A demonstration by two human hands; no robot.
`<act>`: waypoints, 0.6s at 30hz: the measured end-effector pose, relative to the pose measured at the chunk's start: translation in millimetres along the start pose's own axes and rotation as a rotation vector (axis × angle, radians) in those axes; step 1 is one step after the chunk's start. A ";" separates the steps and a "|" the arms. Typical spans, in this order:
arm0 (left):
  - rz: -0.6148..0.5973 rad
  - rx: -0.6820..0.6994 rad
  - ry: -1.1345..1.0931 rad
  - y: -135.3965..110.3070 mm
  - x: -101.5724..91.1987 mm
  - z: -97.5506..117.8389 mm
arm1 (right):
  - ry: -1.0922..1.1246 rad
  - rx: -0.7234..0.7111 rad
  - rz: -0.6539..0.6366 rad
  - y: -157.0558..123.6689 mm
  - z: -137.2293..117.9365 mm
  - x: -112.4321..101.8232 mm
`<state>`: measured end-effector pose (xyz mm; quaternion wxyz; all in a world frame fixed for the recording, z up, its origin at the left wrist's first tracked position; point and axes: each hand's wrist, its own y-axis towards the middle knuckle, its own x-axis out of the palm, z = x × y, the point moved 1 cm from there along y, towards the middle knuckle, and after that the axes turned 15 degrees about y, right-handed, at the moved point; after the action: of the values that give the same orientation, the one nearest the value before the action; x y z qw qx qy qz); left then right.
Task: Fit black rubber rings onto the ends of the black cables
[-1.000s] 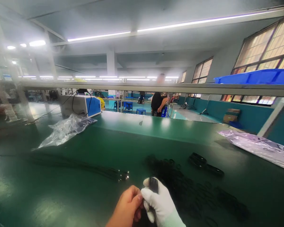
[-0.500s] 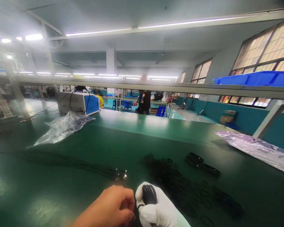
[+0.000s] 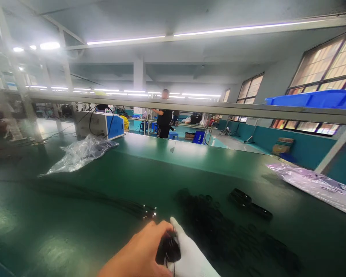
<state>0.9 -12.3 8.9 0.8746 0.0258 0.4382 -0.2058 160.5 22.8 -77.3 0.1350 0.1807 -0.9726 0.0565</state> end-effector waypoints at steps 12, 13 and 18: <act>-0.248 0.101 -0.116 28.5 -0.8 -29.9 | -0.279 -0.145 0.004 -23.5 -48.7 27.8; -0.215 0.081 -0.127 26.6 3.1 -29.0 | -0.128 -0.109 -0.050 -24.9 -49.2 28.9; -0.126 -0.055 -0.382 17.9 4.8 -13.5 | 0.540 0.007 -0.249 -26.0 -45.4 32.2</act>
<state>0.1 5.4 -5.5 0.9276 -0.0652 0.2707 -0.2491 152.1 -5.0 -23.2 0.3941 0.2773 -0.8717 0.0890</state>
